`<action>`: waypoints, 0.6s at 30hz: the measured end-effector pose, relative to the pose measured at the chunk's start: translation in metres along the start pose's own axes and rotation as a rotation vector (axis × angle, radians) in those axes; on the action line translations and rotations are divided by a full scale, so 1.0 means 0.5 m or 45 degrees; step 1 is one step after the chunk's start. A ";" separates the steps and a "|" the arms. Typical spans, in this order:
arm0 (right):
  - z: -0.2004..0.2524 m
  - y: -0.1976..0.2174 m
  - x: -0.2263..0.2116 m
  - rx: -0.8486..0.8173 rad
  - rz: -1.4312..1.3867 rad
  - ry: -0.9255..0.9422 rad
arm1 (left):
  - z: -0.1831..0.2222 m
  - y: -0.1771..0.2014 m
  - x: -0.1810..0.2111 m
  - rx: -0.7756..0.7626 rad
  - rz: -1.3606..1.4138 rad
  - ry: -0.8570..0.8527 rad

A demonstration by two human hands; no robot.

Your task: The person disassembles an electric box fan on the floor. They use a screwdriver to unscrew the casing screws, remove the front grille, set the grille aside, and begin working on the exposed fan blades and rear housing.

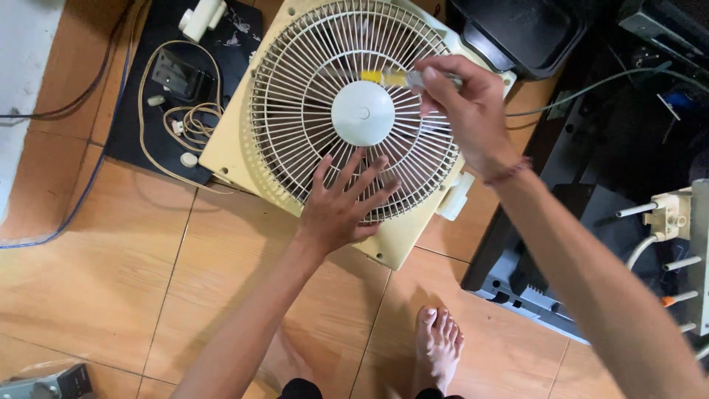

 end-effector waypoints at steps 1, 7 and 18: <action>0.020 0.013 -0.021 0.001 0.001 0.001 | -0.003 -0.003 -0.002 0.001 0.000 -0.001; 0.168 0.004 -0.114 -0.316 0.815 0.016 | -0.017 -0.009 -0.008 -0.095 0.068 -0.022; 0.331 -0.005 -0.051 -0.485 0.897 -0.108 | -0.051 0.019 0.024 -0.211 -0.370 -0.230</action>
Point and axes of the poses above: each hand's wrist, its own z-axis away from the middle knuckle, its own y-axis out of the back of the hand, x = y × z, the point moved 8 cm from there along -z, towards the middle knuckle, and after that the axes turned 2 degrees about -y, right-handed, at the moved point
